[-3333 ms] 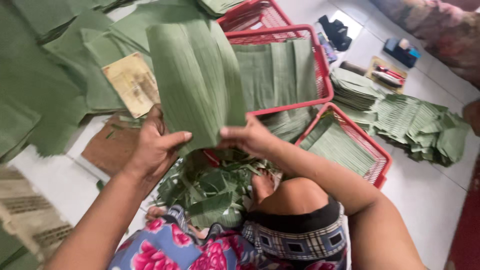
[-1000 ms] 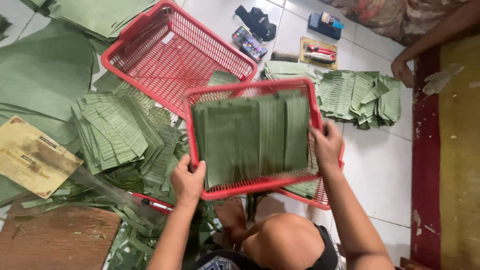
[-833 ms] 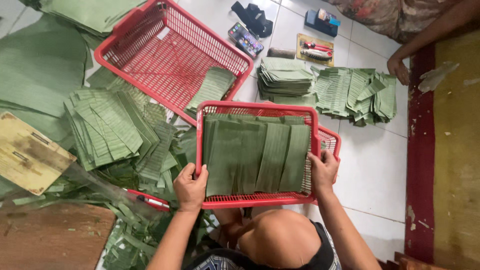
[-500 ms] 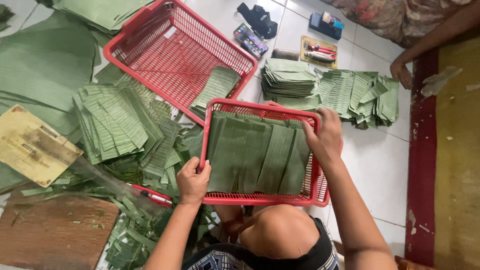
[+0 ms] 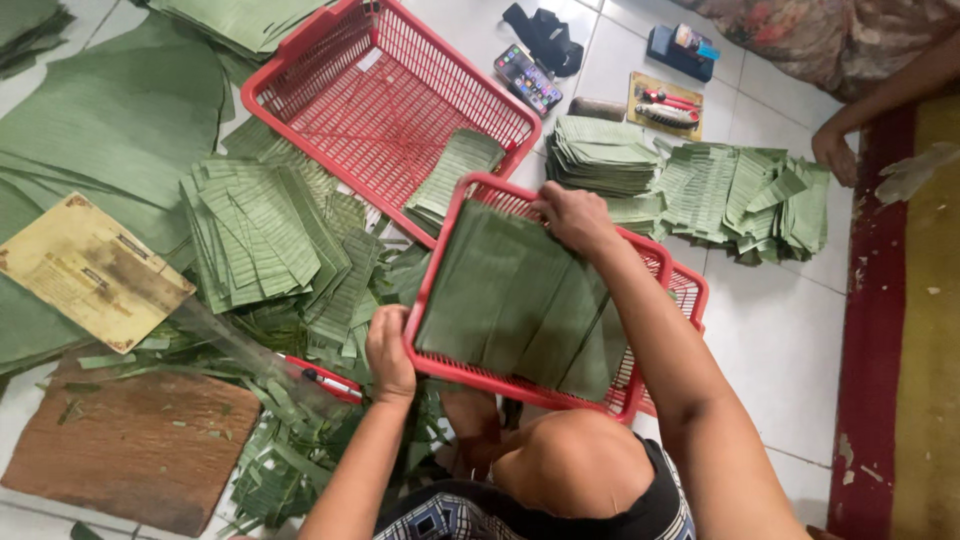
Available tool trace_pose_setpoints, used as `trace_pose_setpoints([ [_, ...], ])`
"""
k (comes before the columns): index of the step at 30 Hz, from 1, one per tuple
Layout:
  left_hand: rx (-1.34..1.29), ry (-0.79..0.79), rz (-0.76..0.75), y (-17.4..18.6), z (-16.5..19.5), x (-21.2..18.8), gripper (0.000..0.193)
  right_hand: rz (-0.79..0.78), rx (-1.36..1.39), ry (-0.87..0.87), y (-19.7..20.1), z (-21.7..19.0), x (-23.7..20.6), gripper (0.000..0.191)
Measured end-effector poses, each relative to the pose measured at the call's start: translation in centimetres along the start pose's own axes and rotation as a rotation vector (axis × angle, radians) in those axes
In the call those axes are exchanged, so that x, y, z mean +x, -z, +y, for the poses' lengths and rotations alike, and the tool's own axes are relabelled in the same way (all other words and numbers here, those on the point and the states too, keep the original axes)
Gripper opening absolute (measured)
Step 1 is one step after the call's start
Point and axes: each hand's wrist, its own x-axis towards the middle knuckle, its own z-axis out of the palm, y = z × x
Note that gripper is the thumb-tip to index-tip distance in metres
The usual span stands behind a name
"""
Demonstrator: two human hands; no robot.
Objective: The person sits on the floor trimming banana leaves. They gather stacks of cut leaf pieces, align them on a wooden board, hold them steady and slice off ragged edges with a long knife, then place the trimmed pieces into red plastic baskets and set rejects aside.
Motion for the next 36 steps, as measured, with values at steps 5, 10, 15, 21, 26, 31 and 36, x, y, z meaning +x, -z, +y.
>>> trace_pose_setpoints([
  [5,0.013,0.312,0.125,-1.8,-4.5,-5.0,0.039,0.06,0.055,-0.126,-0.1,1.8,-0.9,0.033],
  [10,-0.684,0.868,-0.616,-6.1,-5.3,-12.3,0.026,0.186,0.102,-0.202,-0.2,2.6,-1.8,0.031],
  [15,0.102,0.649,-0.754,-5.7,-2.9,-11.8,0.043,0.286,0.172,-0.278,0.6,3.0,-3.6,0.03],
  [21,0.296,0.349,-0.461,-4.9,-0.9,-7.0,0.032,0.349,0.422,-0.494,2.3,5.8,-7.3,0.028],
  [26,0.301,0.215,-0.347,-2.5,-1.0,0.2,0.03,0.419,0.539,-0.68,-0.8,8.7,-14.0,0.037],
  [31,-0.012,0.303,-0.014,-2.0,-0.6,1.9,0.052,0.412,1.26,-0.857,-5.3,7.3,-19.9,0.029],
  [36,-0.214,0.518,-0.013,-5.4,-0.7,-4.7,0.071,0.254,1.437,-0.934,-5.1,5.2,-21.3,0.031],
])
